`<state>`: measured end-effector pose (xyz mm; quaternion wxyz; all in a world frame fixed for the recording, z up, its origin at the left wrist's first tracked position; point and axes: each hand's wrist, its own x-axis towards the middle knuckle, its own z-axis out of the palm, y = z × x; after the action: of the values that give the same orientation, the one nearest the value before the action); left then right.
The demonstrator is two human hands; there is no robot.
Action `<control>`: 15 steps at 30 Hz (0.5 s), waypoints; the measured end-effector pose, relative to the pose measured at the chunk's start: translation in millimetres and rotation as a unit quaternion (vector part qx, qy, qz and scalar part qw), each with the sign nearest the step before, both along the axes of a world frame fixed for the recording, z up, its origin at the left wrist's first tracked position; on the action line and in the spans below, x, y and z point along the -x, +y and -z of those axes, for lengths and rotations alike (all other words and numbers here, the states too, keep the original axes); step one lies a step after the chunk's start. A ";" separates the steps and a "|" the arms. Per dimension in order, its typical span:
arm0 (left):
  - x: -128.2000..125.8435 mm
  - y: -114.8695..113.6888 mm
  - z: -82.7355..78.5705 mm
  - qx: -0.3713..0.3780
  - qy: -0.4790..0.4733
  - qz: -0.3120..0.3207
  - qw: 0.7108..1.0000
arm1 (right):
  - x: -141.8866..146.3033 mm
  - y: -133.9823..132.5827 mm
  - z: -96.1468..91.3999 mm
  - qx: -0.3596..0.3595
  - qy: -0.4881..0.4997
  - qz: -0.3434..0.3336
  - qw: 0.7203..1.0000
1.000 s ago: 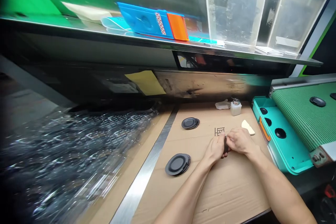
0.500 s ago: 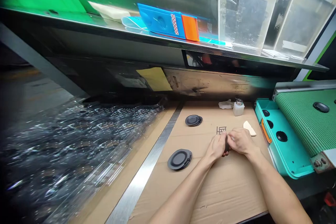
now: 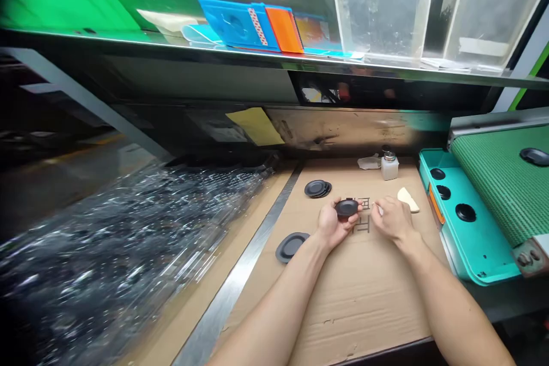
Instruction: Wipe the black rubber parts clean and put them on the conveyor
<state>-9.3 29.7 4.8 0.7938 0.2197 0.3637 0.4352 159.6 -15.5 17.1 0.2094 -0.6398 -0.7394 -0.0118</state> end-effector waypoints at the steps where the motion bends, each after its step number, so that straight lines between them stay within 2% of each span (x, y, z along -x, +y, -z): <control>1: 3.4 2.1 -1.1 0.024 -0.046 0.000 0.999 | -0.3 1.1 3.0 0.006 0.004 0.004 1.000; 6: 6.8 2.4 -0.8 0.080 -0.162 0.006 0.984 | 1.2 5.1 14.5 0.053 0.011 -0.019 0.998; 11: 4.5 0.6 -0.3 0.093 -0.183 0.009 0.979 | -0.2 7.9 20.2 0.045 0.059 -0.036 0.997; 15: 4.4 0.3 1.0 0.072 -0.176 0.013 0.982 | -2.6 10.2 23.3 0.034 0.083 -0.041 0.995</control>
<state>-13.6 29.9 3.8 0.8648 0.0866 0.2454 0.4294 162.2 -5.3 -6.2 0.2484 -0.6145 -0.7451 0.0748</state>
